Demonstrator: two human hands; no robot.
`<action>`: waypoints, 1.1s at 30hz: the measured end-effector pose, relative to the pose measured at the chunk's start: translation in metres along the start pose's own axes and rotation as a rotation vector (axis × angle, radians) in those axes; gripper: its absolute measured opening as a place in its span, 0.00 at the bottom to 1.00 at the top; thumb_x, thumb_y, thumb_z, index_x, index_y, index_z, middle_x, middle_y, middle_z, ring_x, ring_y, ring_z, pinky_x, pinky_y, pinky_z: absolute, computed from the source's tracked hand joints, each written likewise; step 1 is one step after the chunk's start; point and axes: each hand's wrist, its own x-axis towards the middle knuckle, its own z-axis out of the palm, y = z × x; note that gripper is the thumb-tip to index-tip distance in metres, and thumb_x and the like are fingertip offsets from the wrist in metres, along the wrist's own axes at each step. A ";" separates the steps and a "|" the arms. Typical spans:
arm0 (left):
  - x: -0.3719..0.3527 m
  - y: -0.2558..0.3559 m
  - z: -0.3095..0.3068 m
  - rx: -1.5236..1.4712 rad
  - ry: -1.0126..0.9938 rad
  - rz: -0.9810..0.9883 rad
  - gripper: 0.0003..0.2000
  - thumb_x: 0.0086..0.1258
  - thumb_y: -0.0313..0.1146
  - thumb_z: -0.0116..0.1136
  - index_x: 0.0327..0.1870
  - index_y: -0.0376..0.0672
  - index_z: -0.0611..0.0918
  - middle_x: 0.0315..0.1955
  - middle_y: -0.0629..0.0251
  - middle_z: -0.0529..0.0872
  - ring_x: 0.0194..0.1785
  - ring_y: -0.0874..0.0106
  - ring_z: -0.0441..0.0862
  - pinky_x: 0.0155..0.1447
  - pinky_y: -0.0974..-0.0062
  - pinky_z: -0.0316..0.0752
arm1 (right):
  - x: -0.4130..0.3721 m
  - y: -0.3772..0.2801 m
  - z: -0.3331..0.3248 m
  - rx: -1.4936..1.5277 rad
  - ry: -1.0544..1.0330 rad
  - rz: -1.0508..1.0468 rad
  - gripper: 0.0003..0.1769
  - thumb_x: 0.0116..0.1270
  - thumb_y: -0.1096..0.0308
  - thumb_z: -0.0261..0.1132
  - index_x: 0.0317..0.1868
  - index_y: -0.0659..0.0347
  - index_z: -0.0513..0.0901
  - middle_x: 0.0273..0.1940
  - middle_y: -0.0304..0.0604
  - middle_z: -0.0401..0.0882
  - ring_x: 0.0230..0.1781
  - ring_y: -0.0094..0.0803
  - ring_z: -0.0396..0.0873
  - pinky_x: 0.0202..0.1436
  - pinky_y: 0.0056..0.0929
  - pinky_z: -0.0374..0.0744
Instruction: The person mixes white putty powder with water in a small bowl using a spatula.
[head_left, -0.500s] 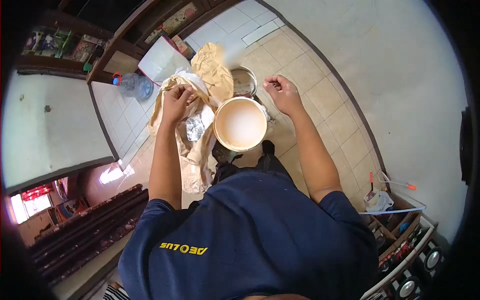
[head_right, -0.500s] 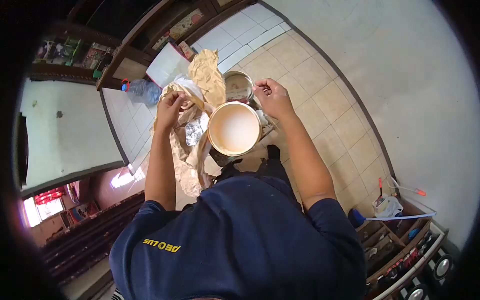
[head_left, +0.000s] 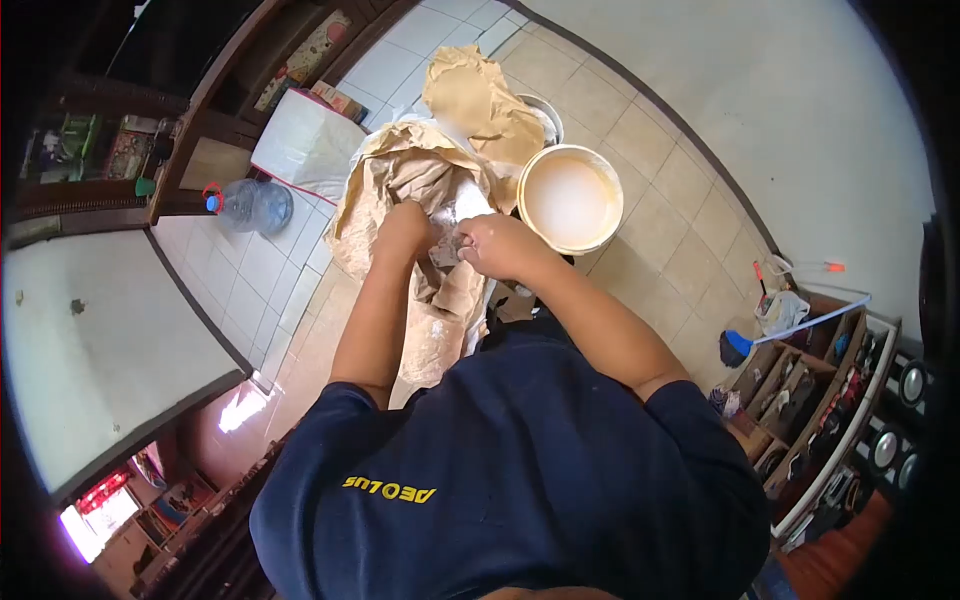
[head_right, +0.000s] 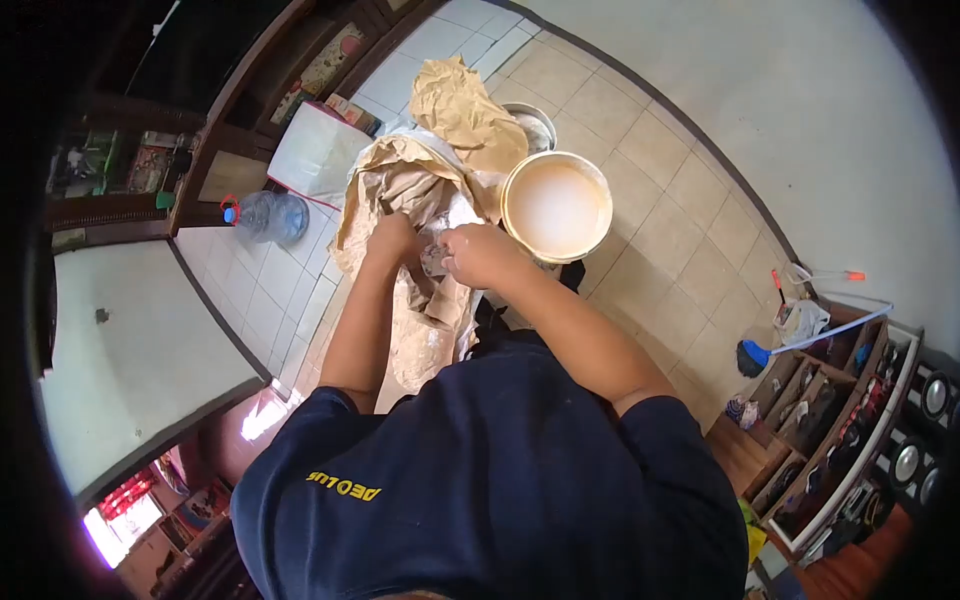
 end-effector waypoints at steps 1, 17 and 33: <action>0.005 -0.007 0.006 0.027 -0.011 -0.007 0.19 0.58 0.40 0.65 0.47 0.37 0.84 0.47 0.47 0.85 0.51 0.53 0.83 0.54 0.62 0.78 | 0.000 -0.006 0.017 -0.071 -0.031 0.086 0.18 0.58 0.59 0.66 0.47 0.58 0.82 0.42 0.48 0.83 0.44 0.44 0.81 0.47 0.41 0.79; 0.018 -0.017 0.020 0.010 0.060 0.164 0.15 0.56 0.35 0.59 0.41 0.36 0.86 0.43 0.47 0.85 0.47 0.53 0.84 0.52 0.62 0.79 | 0.014 0.018 0.043 -0.275 0.051 0.173 0.17 0.52 0.62 0.66 0.41 0.63 0.84 0.44 0.52 0.82 0.51 0.50 0.77 0.58 0.43 0.77; 0.033 -0.047 0.024 -0.278 0.075 0.249 0.19 0.50 0.46 0.70 0.30 0.35 0.87 0.28 0.49 0.86 0.35 0.56 0.86 0.44 0.63 0.79 | 0.020 -0.021 0.052 -0.463 0.229 0.401 0.11 0.57 0.70 0.59 0.40 0.56 0.85 0.44 0.47 0.83 0.56 0.44 0.74 0.58 0.49 0.67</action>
